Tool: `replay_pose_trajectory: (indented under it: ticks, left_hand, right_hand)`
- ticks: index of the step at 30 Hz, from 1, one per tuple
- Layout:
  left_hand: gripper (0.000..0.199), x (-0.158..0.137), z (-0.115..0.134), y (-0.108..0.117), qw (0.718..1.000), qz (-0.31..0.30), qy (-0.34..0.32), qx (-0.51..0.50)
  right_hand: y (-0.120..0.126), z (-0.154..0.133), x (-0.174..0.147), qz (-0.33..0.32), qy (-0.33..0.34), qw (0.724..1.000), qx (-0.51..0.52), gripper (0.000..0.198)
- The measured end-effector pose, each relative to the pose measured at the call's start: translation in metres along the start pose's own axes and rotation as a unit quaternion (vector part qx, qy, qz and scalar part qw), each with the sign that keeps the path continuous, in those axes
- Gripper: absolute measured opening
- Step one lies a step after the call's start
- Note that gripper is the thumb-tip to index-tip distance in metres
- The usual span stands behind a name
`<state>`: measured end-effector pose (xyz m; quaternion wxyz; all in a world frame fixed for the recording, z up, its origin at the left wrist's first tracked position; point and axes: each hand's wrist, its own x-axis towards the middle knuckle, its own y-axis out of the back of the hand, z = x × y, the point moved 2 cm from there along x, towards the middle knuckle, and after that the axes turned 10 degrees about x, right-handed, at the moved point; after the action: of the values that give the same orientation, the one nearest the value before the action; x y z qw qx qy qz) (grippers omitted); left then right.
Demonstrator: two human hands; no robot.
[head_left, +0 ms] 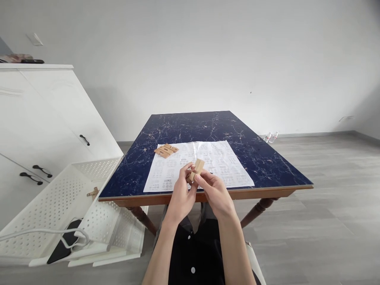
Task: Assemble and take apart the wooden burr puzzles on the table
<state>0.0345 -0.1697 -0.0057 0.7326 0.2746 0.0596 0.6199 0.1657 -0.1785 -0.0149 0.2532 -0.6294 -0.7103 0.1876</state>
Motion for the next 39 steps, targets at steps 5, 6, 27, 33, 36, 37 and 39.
replay_pose_trajectory:
  ticks: [5, 6, 27, 33, 36, 37, 39]
  left_hand:
    - [0.041, -0.003, 0.006, 0.005, 0.993, 0.021, -0.053, 0.099]
    - [0.037, -0.003, 0.006, 0.004, 0.988, 0.036, -0.068, 0.131]
    - [0.036, 0.003, 0.004, 0.016, 0.899, -0.013, 0.086, -0.429]
    - [0.038, 0.004, 0.009, 0.016, 0.816, -0.052, 0.129, -0.561]
    - [0.04, 0.003, 0.008, 0.015, 0.808, -0.075, 0.135, -0.569]
    - [0.039, 0.003, 0.008, 0.015, 0.809, -0.085, 0.134, -0.566]
    - [0.036, 0.001, 0.01, 0.013, 0.811, -0.104, 0.135, -0.559]
  right_hand:
    - [-0.002, 0.004, 0.001, 0.012, 0.007, 1.0, 0.006, 0.026]
    - [-0.003, 0.005, 0.002, 0.019, 0.011, 1.0, -0.001, 0.026]
    - [0.003, -0.011, -0.01, 0.143, 0.121, 0.977, -0.103, 0.022]
    - [0.006, -0.018, -0.013, 0.127, 0.129, 0.982, -0.057, 0.033]
    - [0.006, -0.02, -0.014, 0.12, 0.114, 0.986, -0.02, 0.057]
    - [0.006, -0.021, -0.014, 0.119, 0.111, 0.987, -0.012, 0.056]
    - [0.004, -0.023, -0.015, 0.117, 0.114, 0.987, -0.007, 0.042]
